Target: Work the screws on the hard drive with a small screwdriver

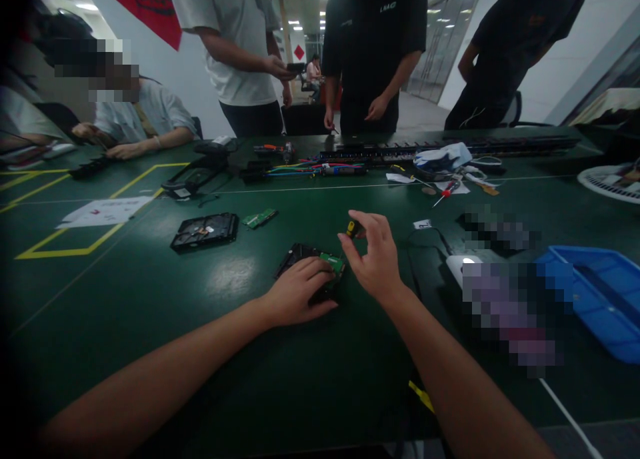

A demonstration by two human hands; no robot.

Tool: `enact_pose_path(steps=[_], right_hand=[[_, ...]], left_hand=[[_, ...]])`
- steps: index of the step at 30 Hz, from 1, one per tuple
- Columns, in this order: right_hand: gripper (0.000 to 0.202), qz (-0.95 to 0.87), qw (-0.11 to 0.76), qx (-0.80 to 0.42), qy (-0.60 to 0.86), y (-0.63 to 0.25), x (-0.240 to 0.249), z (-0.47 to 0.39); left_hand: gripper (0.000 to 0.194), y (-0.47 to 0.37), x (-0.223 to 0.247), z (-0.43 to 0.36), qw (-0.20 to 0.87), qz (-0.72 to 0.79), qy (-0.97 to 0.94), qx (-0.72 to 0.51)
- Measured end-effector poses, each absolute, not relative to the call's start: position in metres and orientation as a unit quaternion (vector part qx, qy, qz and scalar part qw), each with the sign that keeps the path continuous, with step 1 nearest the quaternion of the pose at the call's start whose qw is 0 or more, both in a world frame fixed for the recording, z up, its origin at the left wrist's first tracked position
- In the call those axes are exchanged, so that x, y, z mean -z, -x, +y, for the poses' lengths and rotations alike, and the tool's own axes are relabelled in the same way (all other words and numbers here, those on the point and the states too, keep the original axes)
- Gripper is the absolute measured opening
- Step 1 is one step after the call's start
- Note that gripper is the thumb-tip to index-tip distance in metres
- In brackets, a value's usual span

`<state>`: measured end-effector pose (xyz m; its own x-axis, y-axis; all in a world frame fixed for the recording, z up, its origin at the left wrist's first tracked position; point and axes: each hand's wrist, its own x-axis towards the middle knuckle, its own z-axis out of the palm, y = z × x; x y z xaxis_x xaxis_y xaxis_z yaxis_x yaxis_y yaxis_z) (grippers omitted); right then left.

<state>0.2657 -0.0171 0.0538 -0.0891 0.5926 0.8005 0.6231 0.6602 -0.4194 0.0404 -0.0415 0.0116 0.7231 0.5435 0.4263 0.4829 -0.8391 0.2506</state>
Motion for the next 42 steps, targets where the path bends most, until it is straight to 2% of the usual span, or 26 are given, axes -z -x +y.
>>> enact_pose_path(steps=[9, 17, 25, 32, 37, 42], right_hand=[[0.059, -0.732, 0.541, -0.056, 0.411, -0.2648, -0.0478, -0.0162], [0.054, -0.744, 0.522, 0.014, 0.416, -0.2664, -0.0534, -0.0166], [0.059, -0.745, 0.523, -0.052, 0.411, -0.2657, -0.0468, -0.0159], [0.057, -0.741, 0.529, -0.008, 0.413, -0.2665, -0.0510, -0.0164], [0.049, -0.743, 0.522, 0.014, 0.418, -0.2656, -0.0547, -0.0175], [0.054, -0.741, 0.526, -0.040, 0.414, -0.2655, -0.0493, -0.0166]], left_hand=[[0.047, -0.0408, -0.0147, -0.0425, 0.053, 0.276, -0.930, -0.238], [0.046, -0.0403, -0.0135, -0.0417, 0.049, 0.272, -0.931, -0.240], [0.044, -0.0409, -0.0148, -0.0426, 0.056, 0.276, -0.929, -0.239], [0.046, -0.0406, -0.0133, -0.0412, 0.048, 0.271, -0.931, -0.241], [0.047, -0.0400, -0.0125, -0.0409, 0.055, 0.272, -0.930, -0.241], [0.045, -0.0403, -0.0144, -0.0419, 0.055, 0.277, -0.930, -0.235]])
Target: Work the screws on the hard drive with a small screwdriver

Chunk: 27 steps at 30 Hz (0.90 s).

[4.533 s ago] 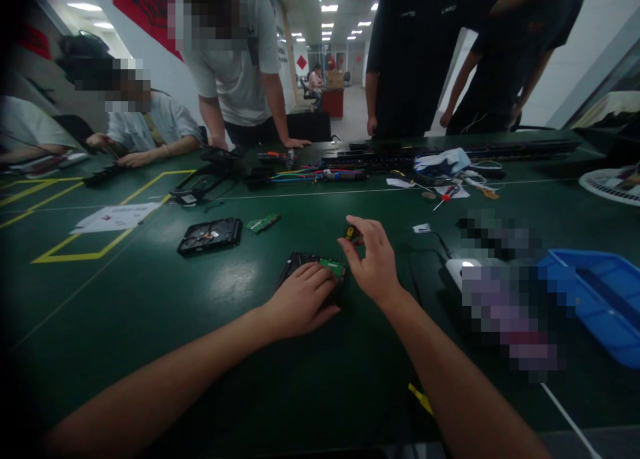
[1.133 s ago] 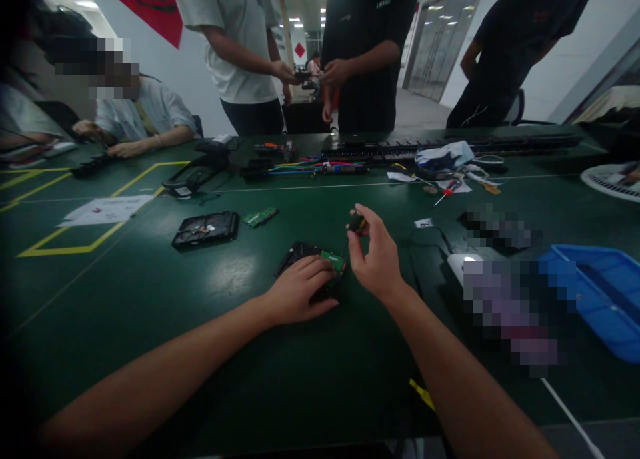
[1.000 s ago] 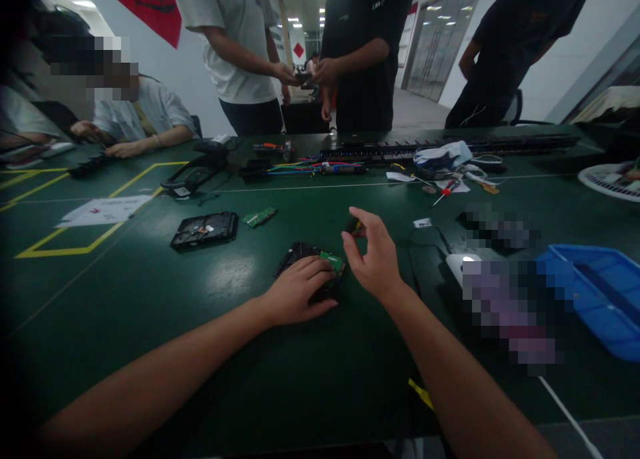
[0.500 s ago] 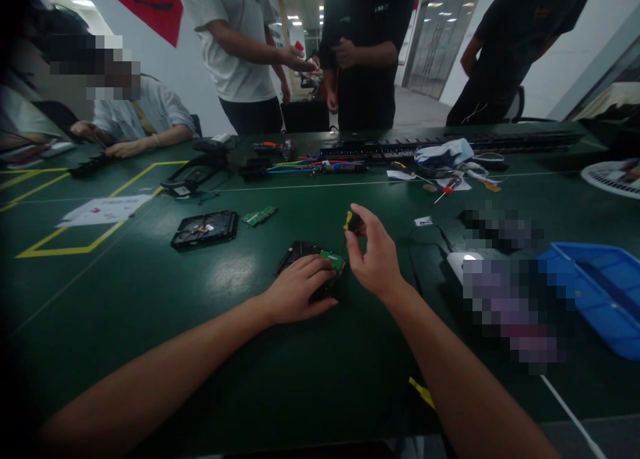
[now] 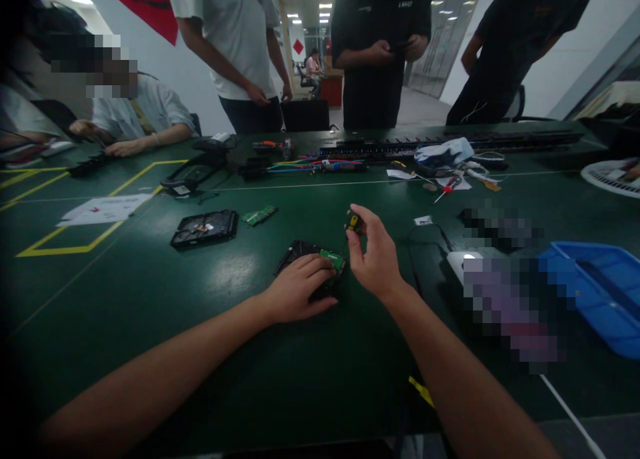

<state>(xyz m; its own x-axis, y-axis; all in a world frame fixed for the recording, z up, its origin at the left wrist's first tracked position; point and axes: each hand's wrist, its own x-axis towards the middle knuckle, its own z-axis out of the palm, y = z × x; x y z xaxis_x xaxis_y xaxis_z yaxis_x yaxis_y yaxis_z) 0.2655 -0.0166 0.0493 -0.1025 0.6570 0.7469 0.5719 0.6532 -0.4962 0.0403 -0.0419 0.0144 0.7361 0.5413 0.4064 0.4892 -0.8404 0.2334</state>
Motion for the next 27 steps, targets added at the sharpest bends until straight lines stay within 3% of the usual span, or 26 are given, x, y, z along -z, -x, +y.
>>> enact_pose_path(steps=[3, 11, 17, 27], right_hand=[[0.056, -0.737, 0.533, -0.067, 0.410, -0.2658, -0.0478, -0.0165], [0.051, -0.733, 0.536, 0.019, 0.417, -0.2683, -0.0495, -0.0139], [0.059, -0.732, 0.537, -0.037, 0.417, -0.2663, -0.0456, -0.0149], [0.049, -0.738, 0.531, 0.019, 0.416, -0.2680, -0.0531, -0.0149]], left_hand=[[0.045, -0.0405, -0.0147, -0.0419, 0.058, 0.276, -0.930, -0.235], [0.048, -0.0397, -0.0130, -0.0412, 0.050, 0.270, -0.932, -0.236], [0.047, -0.0398, -0.0143, -0.0418, 0.048, 0.272, -0.932, -0.234], [0.046, -0.0408, -0.0132, -0.0413, 0.042, 0.267, -0.930, -0.247]])
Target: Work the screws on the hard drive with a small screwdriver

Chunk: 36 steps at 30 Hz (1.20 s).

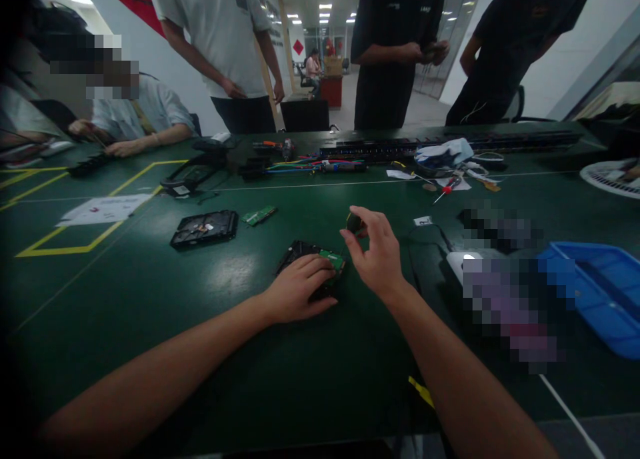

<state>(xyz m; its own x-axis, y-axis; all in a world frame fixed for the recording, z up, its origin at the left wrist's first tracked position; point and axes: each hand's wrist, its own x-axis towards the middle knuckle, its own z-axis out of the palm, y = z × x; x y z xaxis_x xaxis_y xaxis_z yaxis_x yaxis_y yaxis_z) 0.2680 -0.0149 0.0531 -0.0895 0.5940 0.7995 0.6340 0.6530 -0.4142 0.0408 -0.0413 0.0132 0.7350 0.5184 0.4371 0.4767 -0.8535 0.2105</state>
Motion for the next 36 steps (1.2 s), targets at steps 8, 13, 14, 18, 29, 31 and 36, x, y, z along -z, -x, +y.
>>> enact_pose_path(steps=[8, 13, 14, 18, 29, 31, 36], right_hand=[[0.054, -0.738, 0.538, -0.028, 0.407, -0.2651, -0.0498, -0.0159], [0.049, -0.742, 0.530, 0.026, 0.410, -0.2663, -0.0552, -0.0170], [0.048, -0.740, 0.530, 0.033, 0.412, -0.2668, -0.0556, -0.0168], [0.048, -0.732, 0.534, 0.030, 0.422, -0.2683, -0.0529, -0.0151], [0.055, -0.735, 0.537, -0.051, 0.410, -0.2660, -0.0467, -0.0151], [0.056, -0.735, 0.539, -0.067, 0.407, -0.2658, -0.0467, -0.0157], [0.054, -0.736, 0.539, -0.101, 0.396, -0.2649, -0.0472, -0.0173]], left_hand=[[0.046, -0.0404, -0.0126, -0.0403, 0.051, 0.271, -0.931, -0.240], [0.046, -0.0402, -0.0127, -0.0410, 0.050, 0.270, -0.932, -0.238], [0.047, -0.0403, -0.0127, -0.0410, 0.049, 0.270, -0.932, -0.237], [0.048, -0.0408, -0.0126, -0.0408, 0.047, 0.269, -0.932, -0.239], [0.045, -0.0407, -0.0124, -0.0413, 0.053, 0.276, -0.931, -0.230], [0.045, -0.0407, -0.0127, -0.0410, 0.052, 0.275, -0.932, -0.232], [0.045, -0.0402, -0.0130, -0.0408, 0.045, 0.274, -0.931, -0.236]])
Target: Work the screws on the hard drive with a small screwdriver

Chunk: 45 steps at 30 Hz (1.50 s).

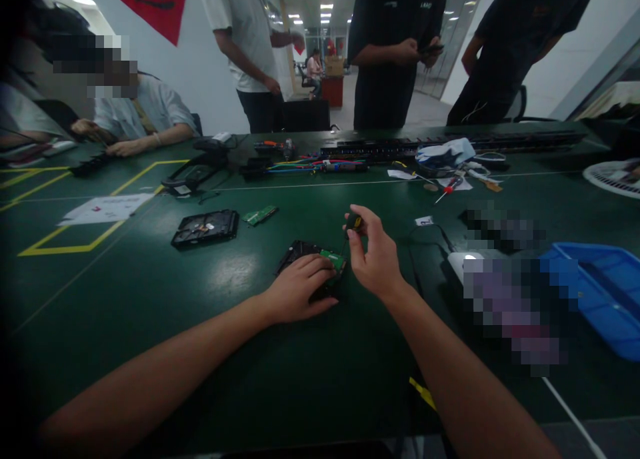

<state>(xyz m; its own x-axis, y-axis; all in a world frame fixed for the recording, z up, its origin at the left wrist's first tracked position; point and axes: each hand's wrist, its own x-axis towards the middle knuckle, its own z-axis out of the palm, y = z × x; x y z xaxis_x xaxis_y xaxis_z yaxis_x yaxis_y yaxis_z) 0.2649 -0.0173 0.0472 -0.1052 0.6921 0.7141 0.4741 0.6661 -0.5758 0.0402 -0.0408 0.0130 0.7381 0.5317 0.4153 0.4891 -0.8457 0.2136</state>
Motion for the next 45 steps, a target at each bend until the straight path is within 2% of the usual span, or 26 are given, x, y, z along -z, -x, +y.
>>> enact_pose_path(steps=[7, 20, 30, 35, 45], right_hand=[[0.052, -0.745, 0.532, -0.125, 0.383, -0.2651, -0.0474, -0.0175], [0.055, -0.739, 0.528, -0.006, 0.419, -0.2640, -0.0507, -0.0185], [0.058, -0.739, 0.529, -0.040, 0.416, -0.2621, -0.0493, -0.0189], [0.056, -0.754, 0.514, 0.023, 0.409, -0.2614, -0.0524, -0.0195], [0.053, -0.739, 0.521, 0.020, 0.427, -0.2635, -0.0522, -0.0182]], left_hand=[[0.046, -0.0402, -0.0125, -0.0412, 0.047, 0.273, -0.931, -0.238], [0.045, -0.0395, -0.0116, -0.0407, 0.052, 0.271, -0.932, -0.236], [0.045, -0.0400, -0.0143, -0.0421, 0.043, 0.275, -0.932, -0.234], [0.046, -0.0402, -0.0147, -0.0423, 0.042, 0.273, -0.932, -0.234], [0.047, -0.0399, -0.0128, -0.0414, 0.044, 0.269, -0.933, -0.236]])
